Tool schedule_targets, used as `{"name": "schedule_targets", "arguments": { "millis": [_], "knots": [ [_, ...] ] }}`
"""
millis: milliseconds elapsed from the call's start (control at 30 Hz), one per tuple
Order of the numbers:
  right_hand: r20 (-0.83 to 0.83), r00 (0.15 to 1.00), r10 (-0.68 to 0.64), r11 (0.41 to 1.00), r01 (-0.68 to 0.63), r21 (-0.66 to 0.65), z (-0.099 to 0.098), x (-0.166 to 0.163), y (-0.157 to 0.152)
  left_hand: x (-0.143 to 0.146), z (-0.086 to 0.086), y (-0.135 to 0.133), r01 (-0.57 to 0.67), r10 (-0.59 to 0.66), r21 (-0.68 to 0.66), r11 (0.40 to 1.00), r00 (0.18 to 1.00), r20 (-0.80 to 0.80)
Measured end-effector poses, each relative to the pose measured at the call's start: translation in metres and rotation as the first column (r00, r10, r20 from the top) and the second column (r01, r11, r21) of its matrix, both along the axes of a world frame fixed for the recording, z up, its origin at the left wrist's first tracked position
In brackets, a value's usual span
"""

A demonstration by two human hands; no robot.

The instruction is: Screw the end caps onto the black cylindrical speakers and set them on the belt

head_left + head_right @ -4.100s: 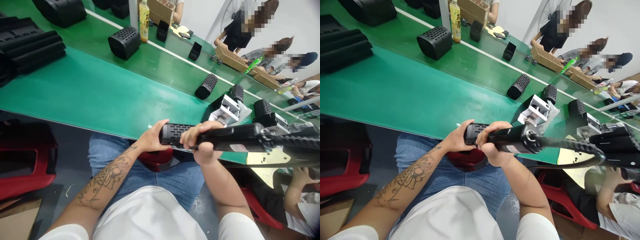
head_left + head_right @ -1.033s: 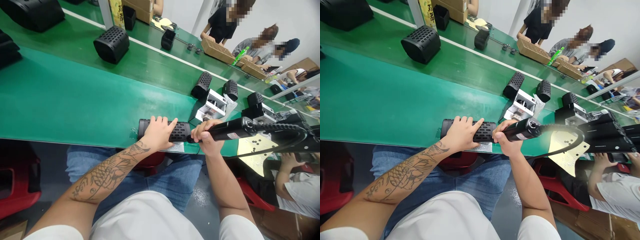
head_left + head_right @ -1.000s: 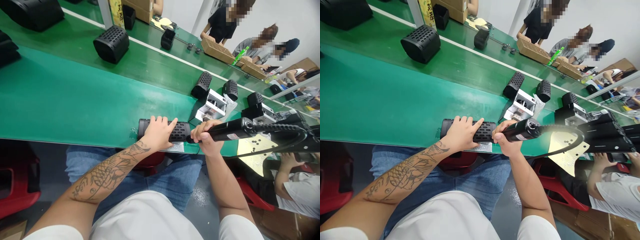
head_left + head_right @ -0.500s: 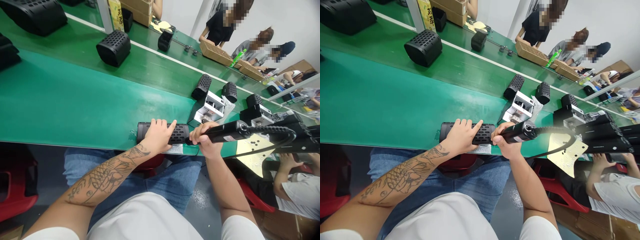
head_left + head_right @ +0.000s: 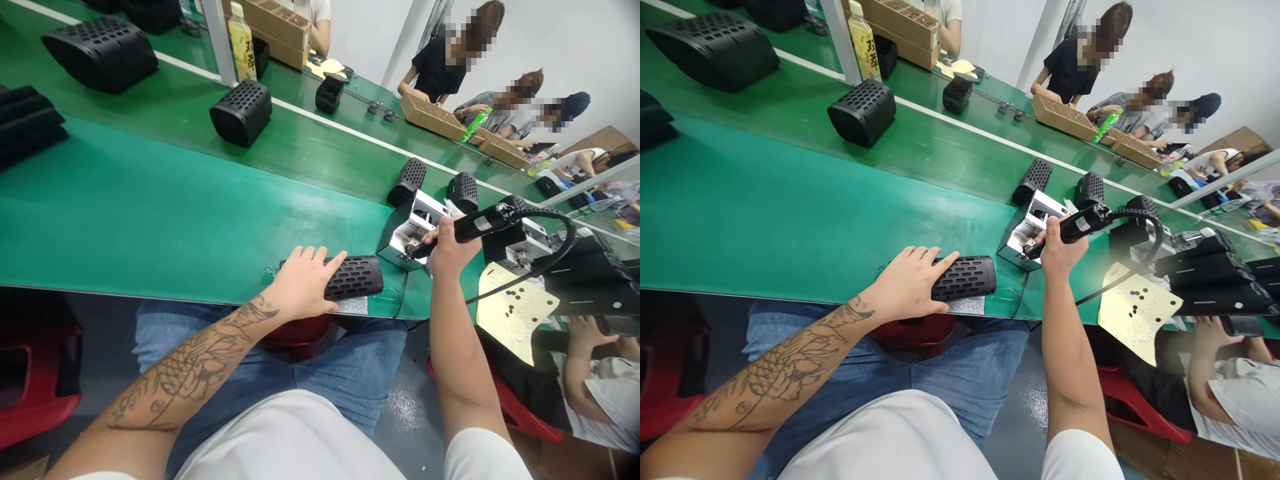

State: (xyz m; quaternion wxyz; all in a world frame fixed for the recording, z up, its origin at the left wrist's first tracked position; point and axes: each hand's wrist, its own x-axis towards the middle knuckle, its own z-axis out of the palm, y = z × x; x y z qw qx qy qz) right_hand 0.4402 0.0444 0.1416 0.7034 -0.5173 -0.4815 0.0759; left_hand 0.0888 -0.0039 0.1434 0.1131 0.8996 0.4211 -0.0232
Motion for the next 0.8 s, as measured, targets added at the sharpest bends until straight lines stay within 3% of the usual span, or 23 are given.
{"name": "schedule_targets", "arguments": {
  "millis": [100,200,267,400,500,600,700,800],
  "knots": [
    [-0.032,0.998,0.060,0.998,-0.060,0.006,0.008,-0.017,-0.024,-0.003,0.002,0.000,-0.012,0.012,-0.038,0.999,1.000,-0.009],
    [-0.037,0.998,0.055,0.990,-0.049,0.131,0.021,-0.029,-0.033,-0.002,0.005,-0.002,-0.011,0.010,-0.055,0.998,1.000,-0.025],
    [-0.011,1.000,-0.018,0.985,0.020,0.171,0.024,-0.029,-0.025,-0.001,0.005,-0.002,-0.008,0.006,-0.048,0.999,1.000,-0.028],
    [-0.001,0.997,-0.076,0.994,0.076,0.078,0.012,-0.011,0.002,-0.002,0.004,-0.002,-0.011,0.010,-0.039,0.999,1.000,-0.021],
    [-0.026,1.000,-0.011,0.999,0.013,0.053,0.004,0.002,0.007,-0.002,0.003,-0.001,-0.001,0.000,-0.044,0.999,1.000,-0.023],
    [-0.036,0.998,0.047,0.997,-0.044,0.068,0.008,-0.002,-0.007,-0.001,0.004,-0.001,0.003,-0.004,-0.056,0.998,1.000,-0.014],
    [-0.093,0.987,0.129,0.986,-0.118,0.120,0.022,-0.024,-0.036,-0.002,0.005,0.000,0.006,-0.007,-0.072,0.997,1.000,-0.009],
    [-0.096,0.936,0.340,0.932,-0.321,0.171,0.035,-0.058,-0.069,-0.002,0.007,0.000,0.013,-0.014,-0.076,0.997,1.000,-0.005]
  ]
}}
